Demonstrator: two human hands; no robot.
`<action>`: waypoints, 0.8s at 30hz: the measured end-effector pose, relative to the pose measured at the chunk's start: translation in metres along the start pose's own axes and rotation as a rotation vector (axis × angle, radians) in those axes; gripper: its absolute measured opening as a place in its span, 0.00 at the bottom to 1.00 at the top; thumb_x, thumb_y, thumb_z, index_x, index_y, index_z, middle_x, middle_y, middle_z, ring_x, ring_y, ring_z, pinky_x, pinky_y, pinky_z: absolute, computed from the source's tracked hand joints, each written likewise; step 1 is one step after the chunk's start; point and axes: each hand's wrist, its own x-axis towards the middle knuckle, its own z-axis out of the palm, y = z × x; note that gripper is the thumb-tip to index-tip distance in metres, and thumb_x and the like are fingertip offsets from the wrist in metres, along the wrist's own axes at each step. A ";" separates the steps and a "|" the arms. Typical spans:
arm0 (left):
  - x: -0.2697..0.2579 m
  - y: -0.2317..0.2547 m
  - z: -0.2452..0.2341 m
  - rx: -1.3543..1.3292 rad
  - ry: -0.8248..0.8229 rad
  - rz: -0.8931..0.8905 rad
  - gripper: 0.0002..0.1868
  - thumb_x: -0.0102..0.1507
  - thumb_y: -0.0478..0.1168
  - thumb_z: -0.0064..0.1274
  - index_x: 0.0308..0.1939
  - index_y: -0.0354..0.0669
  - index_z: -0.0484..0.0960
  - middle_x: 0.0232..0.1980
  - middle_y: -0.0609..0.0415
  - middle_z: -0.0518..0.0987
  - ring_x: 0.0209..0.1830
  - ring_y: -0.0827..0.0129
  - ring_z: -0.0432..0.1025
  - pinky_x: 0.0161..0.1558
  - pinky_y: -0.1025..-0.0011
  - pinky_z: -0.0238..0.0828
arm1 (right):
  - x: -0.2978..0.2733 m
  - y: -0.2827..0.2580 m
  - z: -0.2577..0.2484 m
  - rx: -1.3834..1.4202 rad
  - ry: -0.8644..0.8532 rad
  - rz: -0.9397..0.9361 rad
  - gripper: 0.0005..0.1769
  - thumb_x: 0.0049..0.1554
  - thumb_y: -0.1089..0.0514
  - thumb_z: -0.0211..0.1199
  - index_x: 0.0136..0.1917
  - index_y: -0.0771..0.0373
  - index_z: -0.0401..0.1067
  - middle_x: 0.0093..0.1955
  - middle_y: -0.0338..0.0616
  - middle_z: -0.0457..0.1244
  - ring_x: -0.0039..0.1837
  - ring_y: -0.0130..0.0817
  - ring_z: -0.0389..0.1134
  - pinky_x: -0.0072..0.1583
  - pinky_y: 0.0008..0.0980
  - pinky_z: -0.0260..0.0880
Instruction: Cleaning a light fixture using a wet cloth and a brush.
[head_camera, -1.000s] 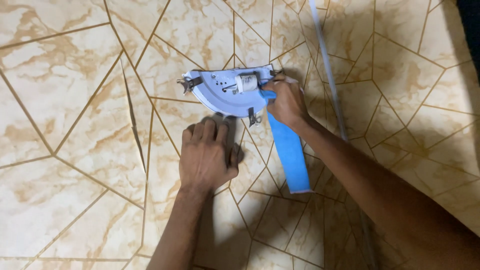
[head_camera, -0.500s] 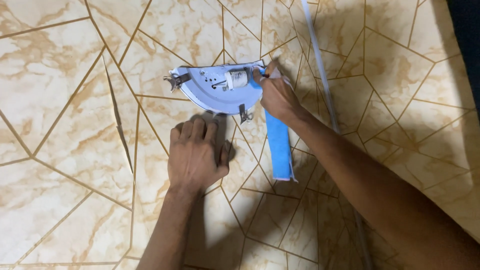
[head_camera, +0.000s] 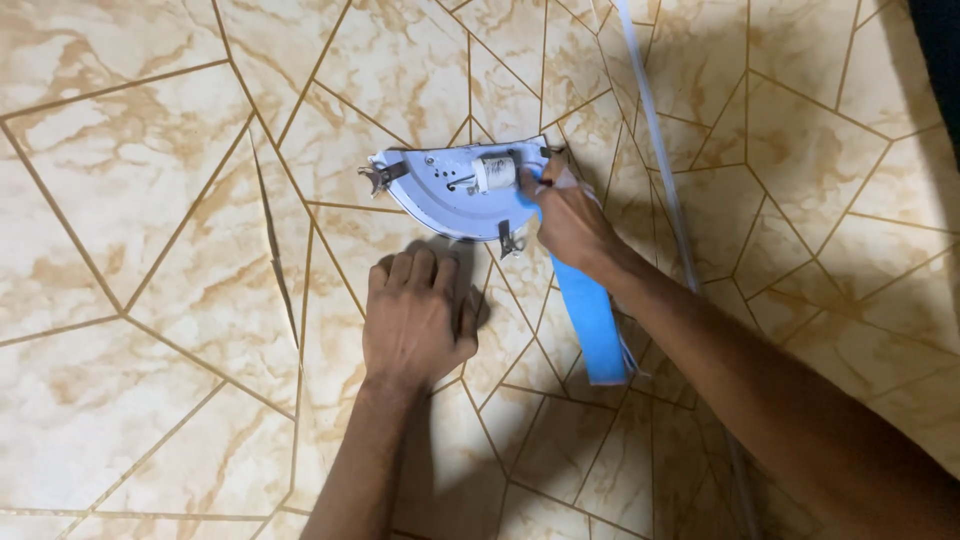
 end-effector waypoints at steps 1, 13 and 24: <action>-0.001 -0.001 0.000 0.008 0.005 -0.003 0.25 0.53 0.52 0.56 0.48 0.39 0.80 0.45 0.45 0.76 0.49 0.54 0.68 0.52 0.56 0.60 | -0.002 -0.003 -0.003 0.003 0.006 -0.007 0.38 0.48 0.76 0.53 0.72 0.61 0.68 0.62 0.64 0.58 0.53 0.63 0.66 0.54 0.54 0.69; -0.002 0.000 0.001 -0.029 0.025 0.009 0.19 0.58 0.52 0.55 0.44 0.41 0.78 0.45 0.46 0.76 0.51 0.55 0.68 0.55 0.57 0.59 | 0.016 0.026 0.007 0.327 0.096 -0.149 0.19 0.59 0.60 0.66 0.62 0.67 0.75 0.57 0.66 0.65 0.58 0.64 0.66 0.59 0.54 0.66; 0.002 0.001 -0.002 0.005 -0.044 0.003 0.22 0.55 0.52 0.54 0.45 0.40 0.79 0.44 0.45 0.76 0.50 0.55 0.68 0.54 0.56 0.59 | 0.090 0.037 -0.027 0.508 0.213 -0.016 0.12 0.50 0.64 0.68 0.49 0.60 0.82 0.48 0.49 0.73 0.49 0.32 0.74 0.52 0.32 0.72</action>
